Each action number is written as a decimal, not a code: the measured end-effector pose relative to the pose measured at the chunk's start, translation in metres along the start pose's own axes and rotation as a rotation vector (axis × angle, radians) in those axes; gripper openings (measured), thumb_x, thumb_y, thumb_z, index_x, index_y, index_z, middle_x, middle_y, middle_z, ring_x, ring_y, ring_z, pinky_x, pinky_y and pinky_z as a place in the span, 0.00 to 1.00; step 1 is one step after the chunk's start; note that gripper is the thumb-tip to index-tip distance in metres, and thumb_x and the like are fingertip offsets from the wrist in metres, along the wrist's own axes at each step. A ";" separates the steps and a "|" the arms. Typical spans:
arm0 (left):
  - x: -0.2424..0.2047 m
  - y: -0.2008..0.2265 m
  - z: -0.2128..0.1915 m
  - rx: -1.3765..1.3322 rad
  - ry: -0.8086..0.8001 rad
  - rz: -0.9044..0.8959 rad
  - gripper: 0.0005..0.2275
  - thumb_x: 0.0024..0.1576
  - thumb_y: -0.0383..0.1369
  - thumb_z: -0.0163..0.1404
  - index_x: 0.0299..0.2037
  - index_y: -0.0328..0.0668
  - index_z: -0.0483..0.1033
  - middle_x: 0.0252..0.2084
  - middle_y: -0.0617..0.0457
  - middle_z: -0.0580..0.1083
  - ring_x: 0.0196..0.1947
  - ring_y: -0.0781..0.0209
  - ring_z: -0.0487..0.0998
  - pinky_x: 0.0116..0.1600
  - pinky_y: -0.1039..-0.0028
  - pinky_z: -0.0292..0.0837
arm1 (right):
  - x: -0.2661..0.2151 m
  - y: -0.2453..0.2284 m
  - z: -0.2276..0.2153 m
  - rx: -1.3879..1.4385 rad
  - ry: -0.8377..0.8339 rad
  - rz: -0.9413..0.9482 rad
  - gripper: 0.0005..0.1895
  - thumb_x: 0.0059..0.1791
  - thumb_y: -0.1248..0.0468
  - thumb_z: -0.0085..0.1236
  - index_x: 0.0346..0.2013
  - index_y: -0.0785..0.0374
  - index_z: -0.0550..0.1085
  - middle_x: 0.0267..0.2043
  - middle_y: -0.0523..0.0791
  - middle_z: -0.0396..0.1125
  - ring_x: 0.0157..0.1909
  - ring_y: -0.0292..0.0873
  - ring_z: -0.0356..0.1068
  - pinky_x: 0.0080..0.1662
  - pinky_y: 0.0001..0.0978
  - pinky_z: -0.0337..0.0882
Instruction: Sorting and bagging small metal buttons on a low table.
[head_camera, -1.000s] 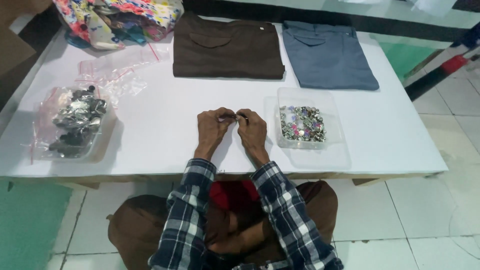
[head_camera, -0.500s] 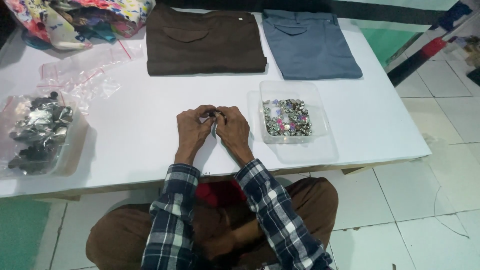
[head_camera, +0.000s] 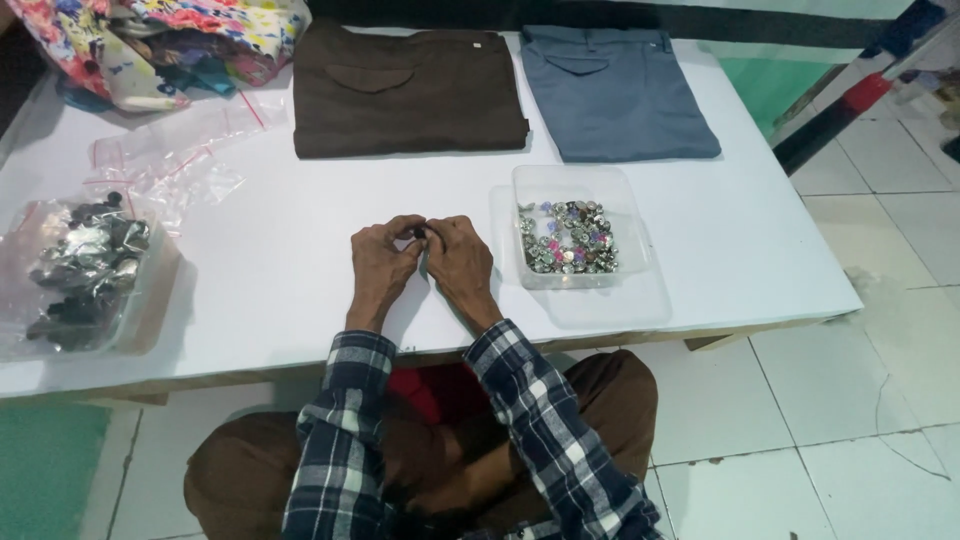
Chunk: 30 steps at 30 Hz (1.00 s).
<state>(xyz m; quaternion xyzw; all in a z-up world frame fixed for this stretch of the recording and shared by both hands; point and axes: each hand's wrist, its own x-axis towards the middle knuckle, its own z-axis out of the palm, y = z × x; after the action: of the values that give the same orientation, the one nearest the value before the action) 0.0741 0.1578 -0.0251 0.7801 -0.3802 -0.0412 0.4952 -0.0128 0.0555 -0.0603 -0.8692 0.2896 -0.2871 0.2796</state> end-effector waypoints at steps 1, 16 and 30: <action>0.004 0.003 -0.001 0.000 0.000 0.007 0.12 0.52 0.28 0.62 0.45 0.50 0.83 0.37 0.51 0.81 0.44 0.51 0.81 0.58 0.62 0.70 | 0.003 -0.003 -0.003 0.000 0.007 -0.001 0.14 0.55 0.56 0.49 0.51 0.55 0.77 0.45 0.47 0.69 0.42 0.49 0.76 0.44 0.40 0.77; -0.003 0.020 0.006 -0.028 0.223 0.163 0.10 0.56 0.29 0.60 0.47 0.51 0.79 0.47 0.51 0.79 0.44 0.54 0.81 0.54 0.63 0.72 | 0.017 0.073 -0.173 -0.303 0.180 -0.391 0.08 0.54 0.60 0.57 0.46 0.55 0.79 0.36 0.42 0.73 0.40 0.46 0.76 0.42 0.36 0.77; 0.066 0.129 0.113 0.262 -0.389 0.405 0.13 0.50 0.18 0.52 0.42 0.44 0.82 0.35 0.48 0.81 0.37 0.45 0.83 0.44 0.62 0.84 | 0.039 0.047 -0.215 -0.513 -0.482 0.031 0.12 0.48 0.69 0.52 0.43 0.69 0.80 0.39 0.59 0.75 0.46 0.62 0.76 0.46 0.51 0.76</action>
<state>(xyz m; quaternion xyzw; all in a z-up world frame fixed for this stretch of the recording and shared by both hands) -0.0010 0.0036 0.0420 0.7230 -0.6178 -0.0408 0.3065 -0.1447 -0.0704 0.0681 -0.9495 0.2911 0.0126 0.1167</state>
